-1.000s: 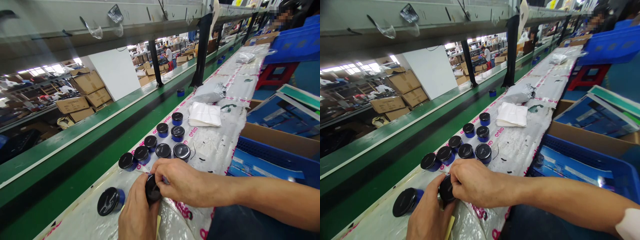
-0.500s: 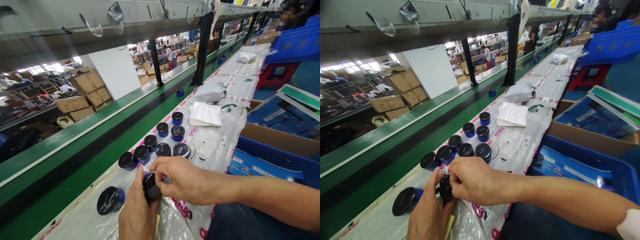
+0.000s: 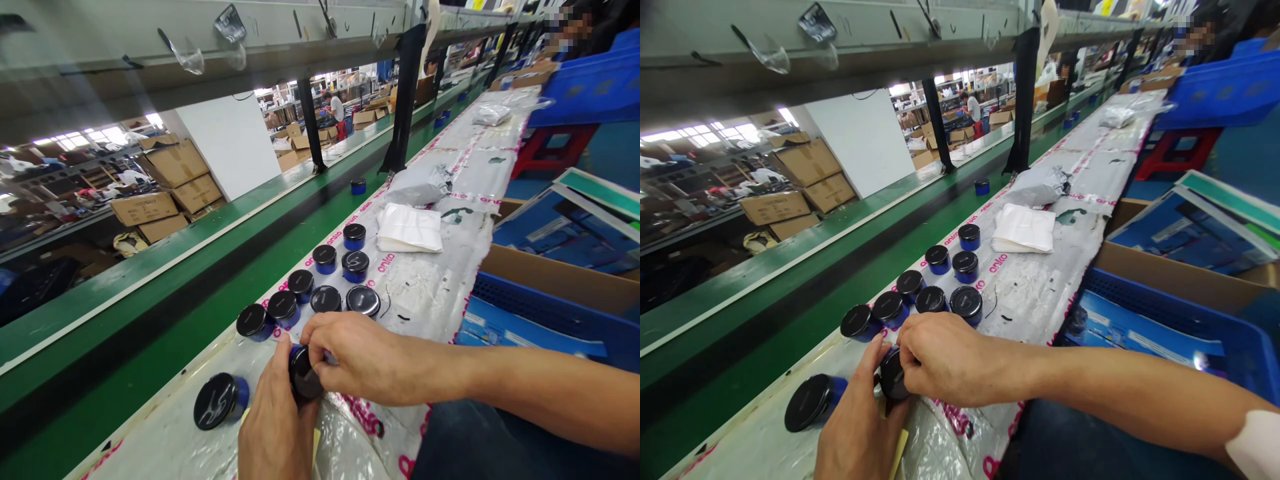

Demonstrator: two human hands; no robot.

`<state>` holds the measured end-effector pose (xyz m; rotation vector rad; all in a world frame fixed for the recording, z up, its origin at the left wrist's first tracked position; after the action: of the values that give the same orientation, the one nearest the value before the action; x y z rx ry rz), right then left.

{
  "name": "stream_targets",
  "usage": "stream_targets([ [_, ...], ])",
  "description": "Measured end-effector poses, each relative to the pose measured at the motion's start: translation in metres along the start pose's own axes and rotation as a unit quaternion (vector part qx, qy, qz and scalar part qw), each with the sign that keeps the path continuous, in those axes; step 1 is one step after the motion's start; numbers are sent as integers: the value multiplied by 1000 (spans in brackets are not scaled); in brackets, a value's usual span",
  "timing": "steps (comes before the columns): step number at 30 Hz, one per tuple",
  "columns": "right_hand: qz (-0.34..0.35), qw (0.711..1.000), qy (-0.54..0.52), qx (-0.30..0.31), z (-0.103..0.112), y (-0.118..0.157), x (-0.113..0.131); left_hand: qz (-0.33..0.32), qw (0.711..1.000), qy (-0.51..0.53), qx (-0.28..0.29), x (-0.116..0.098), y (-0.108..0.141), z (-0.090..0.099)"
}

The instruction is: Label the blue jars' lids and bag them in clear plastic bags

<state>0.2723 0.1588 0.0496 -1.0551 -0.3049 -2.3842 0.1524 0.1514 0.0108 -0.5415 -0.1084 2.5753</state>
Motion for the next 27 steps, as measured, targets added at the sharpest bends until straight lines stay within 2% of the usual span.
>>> stream_targets([
  [6, -2, 1000, 1, 0, 0, -1, 0, 0, 1000, -18, 12, 0, -1, -2],
  [21, -10, 1000, 25, 4, -1, -3, 0, -17, 1000, -25, 0, -4, 0, 2],
  [27, -25, 999, 17, -12, -1, -4, -5, -15, 999, -40, 3, -5, 0, 0],
])
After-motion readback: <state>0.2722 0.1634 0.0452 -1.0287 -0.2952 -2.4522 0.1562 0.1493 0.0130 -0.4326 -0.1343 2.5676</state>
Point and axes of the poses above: each hand's wrist, its own y-axis away from the middle knuckle, its own z-axis out of the back of the hand, x = y × z, the point moved 10 cm from there along -y, towards the middle knuckle, and after that the axes turned 14 degrees about x, right-handed, at the moved point
